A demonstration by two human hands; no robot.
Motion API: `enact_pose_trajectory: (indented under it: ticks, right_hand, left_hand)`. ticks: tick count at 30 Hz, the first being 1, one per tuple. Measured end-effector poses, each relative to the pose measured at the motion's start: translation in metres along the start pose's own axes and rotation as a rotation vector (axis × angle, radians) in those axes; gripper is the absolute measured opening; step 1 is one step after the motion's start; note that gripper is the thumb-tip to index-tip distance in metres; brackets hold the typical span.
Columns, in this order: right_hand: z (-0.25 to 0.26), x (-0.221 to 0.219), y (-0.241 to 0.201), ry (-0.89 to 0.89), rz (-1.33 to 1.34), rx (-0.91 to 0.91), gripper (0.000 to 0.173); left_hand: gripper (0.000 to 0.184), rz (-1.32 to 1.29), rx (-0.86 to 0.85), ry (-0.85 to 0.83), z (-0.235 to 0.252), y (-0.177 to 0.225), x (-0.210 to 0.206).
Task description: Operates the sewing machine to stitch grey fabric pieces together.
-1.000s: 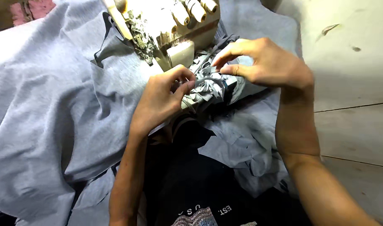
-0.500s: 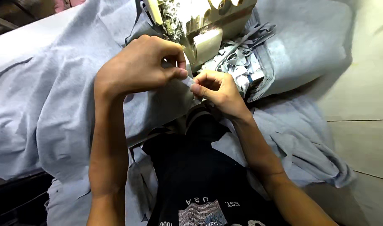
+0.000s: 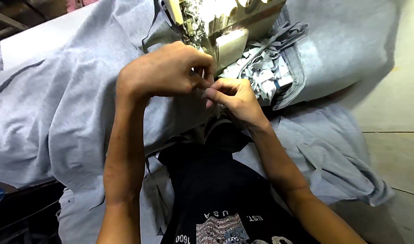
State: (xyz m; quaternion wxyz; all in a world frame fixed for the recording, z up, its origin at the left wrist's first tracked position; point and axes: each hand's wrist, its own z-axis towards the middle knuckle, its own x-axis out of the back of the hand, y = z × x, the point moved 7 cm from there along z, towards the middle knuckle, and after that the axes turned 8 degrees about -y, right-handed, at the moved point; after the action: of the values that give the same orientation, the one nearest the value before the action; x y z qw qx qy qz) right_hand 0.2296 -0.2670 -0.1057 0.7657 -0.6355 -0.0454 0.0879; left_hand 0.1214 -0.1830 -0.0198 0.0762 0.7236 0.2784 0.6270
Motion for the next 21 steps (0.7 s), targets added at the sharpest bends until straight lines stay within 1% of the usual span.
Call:
enact_pose_trajectory:
  ticks: [3,9,12,14,19,21]
  right_hand:
    - [-0.008,0.001,0.008,0.063,0.003,-0.041,0.014]
    - [-0.035,0.0,0.029,0.172,-0.025,-0.078,0.014]
    - [-0.044,0.0,0.04,0.249,-0.074,-0.108,0.017]
    - [-0.051,0.0,0.049,0.271,-0.093,-0.132,0.019]
    - [-0.067,-0.001,0.073,0.309,-0.052,-0.19,0.02]
    - [-0.072,0.001,0.08,0.336,-0.086,-0.198,0.019]
  left_hand:
    - [0.012,0.029,0.059,0.089,-0.003,-0.013,0.007]
    - [0.015,0.07,0.143,0.332,-0.003,-0.033,0.012]
    - [0.017,0.111,0.211,0.407,-0.002,-0.038,0.009]
    - [0.019,0.133,0.252,0.451,-0.001,-0.039,0.007]
    - [0.019,0.066,0.261,0.578,-0.004,-0.043,0.0]
    - [0.018,0.017,0.276,0.625,-0.007,-0.044,-0.002]
